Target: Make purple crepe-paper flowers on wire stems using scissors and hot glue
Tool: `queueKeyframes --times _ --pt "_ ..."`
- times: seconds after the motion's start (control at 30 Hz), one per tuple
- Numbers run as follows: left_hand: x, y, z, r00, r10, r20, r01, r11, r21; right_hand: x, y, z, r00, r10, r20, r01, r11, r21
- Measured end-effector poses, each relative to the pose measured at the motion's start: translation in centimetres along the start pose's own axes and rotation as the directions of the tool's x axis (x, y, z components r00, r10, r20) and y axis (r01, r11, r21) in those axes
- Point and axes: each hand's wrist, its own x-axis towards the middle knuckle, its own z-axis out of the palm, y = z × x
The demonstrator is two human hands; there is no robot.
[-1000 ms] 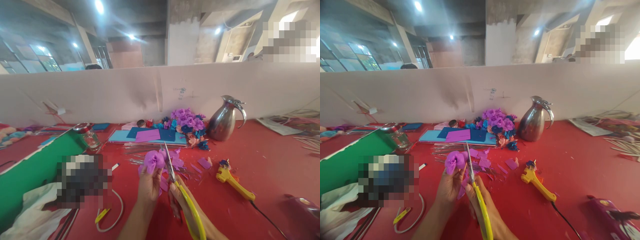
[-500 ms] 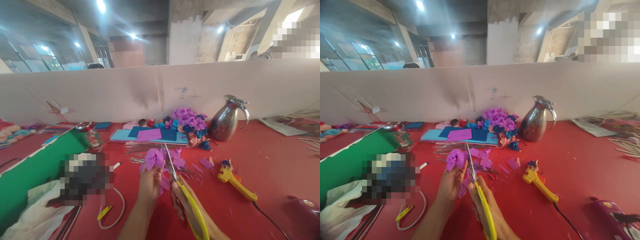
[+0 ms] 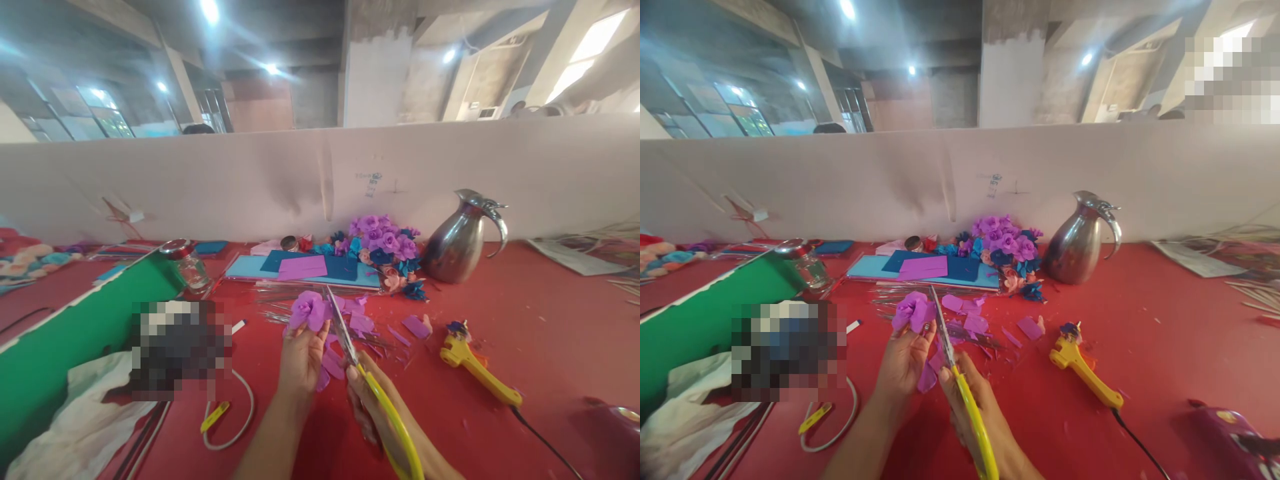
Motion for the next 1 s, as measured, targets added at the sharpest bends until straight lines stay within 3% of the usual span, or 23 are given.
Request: queueKeyframes --times 0.53,0.67,0.77,0.83,0.87,0.93,1.0 --pt "-0.1 0.7 0.5 1.000 -0.020 -0.010 0.019 0.995 -0.098 -0.2 0.2 0.2 0.999 -0.021 -0.036 0.019 0.998 -0.053" --pt "0.1 0.7 0.4 1.000 0.001 -0.025 -0.003 0.995 -0.097 0.0 0.4 0.2 0.992 0.008 -0.124 -0.020 0.996 -0.091" --pt "0.3 0.6 0.3 1.000 0.022 -0.001 -0.022 0.998 -0.056 0.7 0.0 -1.6 0.961 -0.124 -0.245 0.063 0.968 -0.242" --pt "0.4 0.4 0.2 0.999 0.025 0.026 -0.025 1.000 -0.012 1.3 -0.6 -3.6 0.916 -0.294 -0.273 0.126 0.857 -0.500" --pt "0.5 0.3 0.2 0.998 0.030 0.046 -0.030 1.000 0.008 1.6 -0.9 -4.5 0.889 -0.350 -0.297 0.082 0.758 -0.647" --pt "0.4 0.0 0.1 0.995 0.044 0.092 -0.048 0.998 0.038 2.1 -1.4 -6.0 0.853 -0.388 -0.349 -0.110 0.520 -0.847" --pt "0.4 -0.3 0.0 0.991 0.051 0.124 -0.060 0.996 0.068 2.4 -1.6 -6.7 0.852 -0.364 -0.377 -0.270 0.311 -0.911"
